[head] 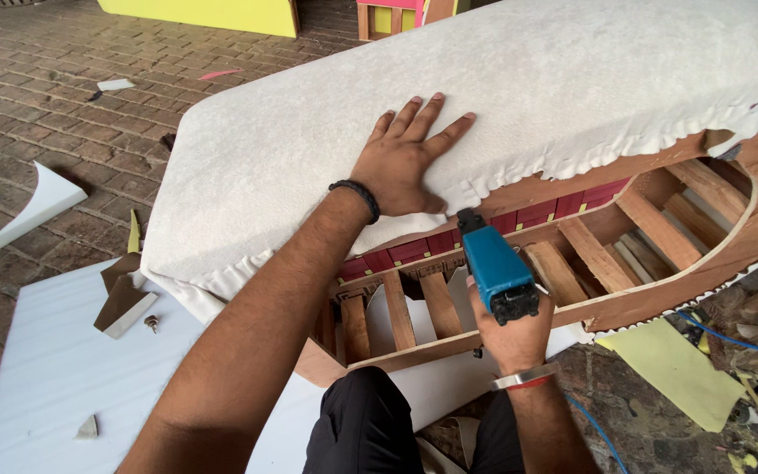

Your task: The person staples beige fabric onto a curved wooden chair frame using a pneumatic staple gun, then trims excess fabric with scissors. The person flips the chair to inspect the upholstered surface and places it onto a pink chair base.

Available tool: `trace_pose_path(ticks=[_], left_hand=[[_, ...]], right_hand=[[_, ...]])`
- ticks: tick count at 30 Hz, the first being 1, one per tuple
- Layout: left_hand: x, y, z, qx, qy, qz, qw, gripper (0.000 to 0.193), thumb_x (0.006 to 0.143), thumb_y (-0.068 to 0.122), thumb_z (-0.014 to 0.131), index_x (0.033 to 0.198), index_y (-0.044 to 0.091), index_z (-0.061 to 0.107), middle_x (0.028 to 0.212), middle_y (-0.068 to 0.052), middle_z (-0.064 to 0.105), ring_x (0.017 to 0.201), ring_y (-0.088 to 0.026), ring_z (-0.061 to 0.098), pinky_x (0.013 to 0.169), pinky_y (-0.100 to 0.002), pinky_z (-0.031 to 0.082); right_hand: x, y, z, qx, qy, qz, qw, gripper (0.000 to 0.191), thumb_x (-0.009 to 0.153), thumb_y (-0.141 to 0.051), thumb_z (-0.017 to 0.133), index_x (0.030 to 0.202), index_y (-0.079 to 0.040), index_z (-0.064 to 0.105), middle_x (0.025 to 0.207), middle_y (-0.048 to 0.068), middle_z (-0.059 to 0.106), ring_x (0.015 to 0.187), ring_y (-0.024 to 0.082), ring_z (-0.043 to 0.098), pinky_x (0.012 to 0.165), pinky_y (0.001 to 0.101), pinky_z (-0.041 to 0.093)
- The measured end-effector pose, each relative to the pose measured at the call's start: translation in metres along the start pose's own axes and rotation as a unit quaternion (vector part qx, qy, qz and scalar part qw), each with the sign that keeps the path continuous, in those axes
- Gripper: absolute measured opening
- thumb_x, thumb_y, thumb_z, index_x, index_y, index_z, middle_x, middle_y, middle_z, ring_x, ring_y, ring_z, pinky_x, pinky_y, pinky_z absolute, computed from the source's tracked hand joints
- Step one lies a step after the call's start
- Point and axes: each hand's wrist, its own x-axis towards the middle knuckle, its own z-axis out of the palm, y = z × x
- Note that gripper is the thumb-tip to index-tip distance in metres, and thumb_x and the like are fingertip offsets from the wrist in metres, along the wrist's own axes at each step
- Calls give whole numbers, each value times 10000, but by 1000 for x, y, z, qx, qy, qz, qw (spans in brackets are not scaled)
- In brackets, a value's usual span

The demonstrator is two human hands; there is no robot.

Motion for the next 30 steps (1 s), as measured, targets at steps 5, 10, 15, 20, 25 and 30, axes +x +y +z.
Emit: trace_pose_path(ticks=[5, 10, 15, 20, 25, 30], left_hand=[[-1, 1, 6, 28, 13, -5, 1000, 1303, 598, 573, 951, 1580, 423, 107, 1694, -118, 83, 1551, -357, 129, 1248, -589, 147], [1, 1, 10, 17, 11, -9, 1000, 1301, 611, 557, 944, 1589, 418, 98, 1698, -116, 68, 1559, -354, 109, 1254, -588, 127], [-2, -14, -3, -24, -34, 27, 999, 1251, 677, 472, 931, 1602, 427, 90, 1717, -94, 19, 1574, -322, 55, 1261, -562, 78], [-8, -16, -11, 18, -61, 46, 997, 1229, 715, 480, 906, 1581, 445, 35, 1710, -60, -28, 1575, -283, 14, 1276, -535, 40], [-12, -13, -11, 27, -86, 42, 995, 1284, 704, 423, 929, 1588, 435, -2, 1710, -58, -83, 1579, -270, -33, 1277, -538, 16], [-10, -19, -7, 19, -81, 49, 995, 1312, 686, 373, 940, 1598, 422, -1, 1711, -57, -87, 1584, -267, -33, 1287, -531, 14]], right_hand=[[-12, 6, 16, -38, -22, -69, 997, 140, 813, -112, 811, 778, -62, 685, 692, 23, 703, 608, 111, 680, 555, 291, 555], [-6, 13, 31, -58, -23, -44, 997, 192, 822, -84, 782, 722, -49, 622, 641, 27, 650, 572, 124, 629, 529, 303, 544], [-5, 10, 31, -106, -40, -18, 993, 211, 807, -82, 784, 695, -35, 611, 627, 40, 643, 565, 137, 629, 531, 313, 543], [-11, 3, 24, -25, -26, -1, 999, 166, 801, -101, 822, 771, -41, 670, 680, 36, 698, 609, 135, 672, 562, 305, 548], [-21, 0, 32, 30, -62, -47, 997, 138, 790, -87, 803, 879, -48, 706, 755, 33, 729, 660, 140, 714, 591, 292, 591], [-21, 1, 50, -60, -52, -31, 996, 188, 760, -71, 817, 862, -4, 674, 664, 70, 686, 573, 179, 678, 556, 323, 559]])
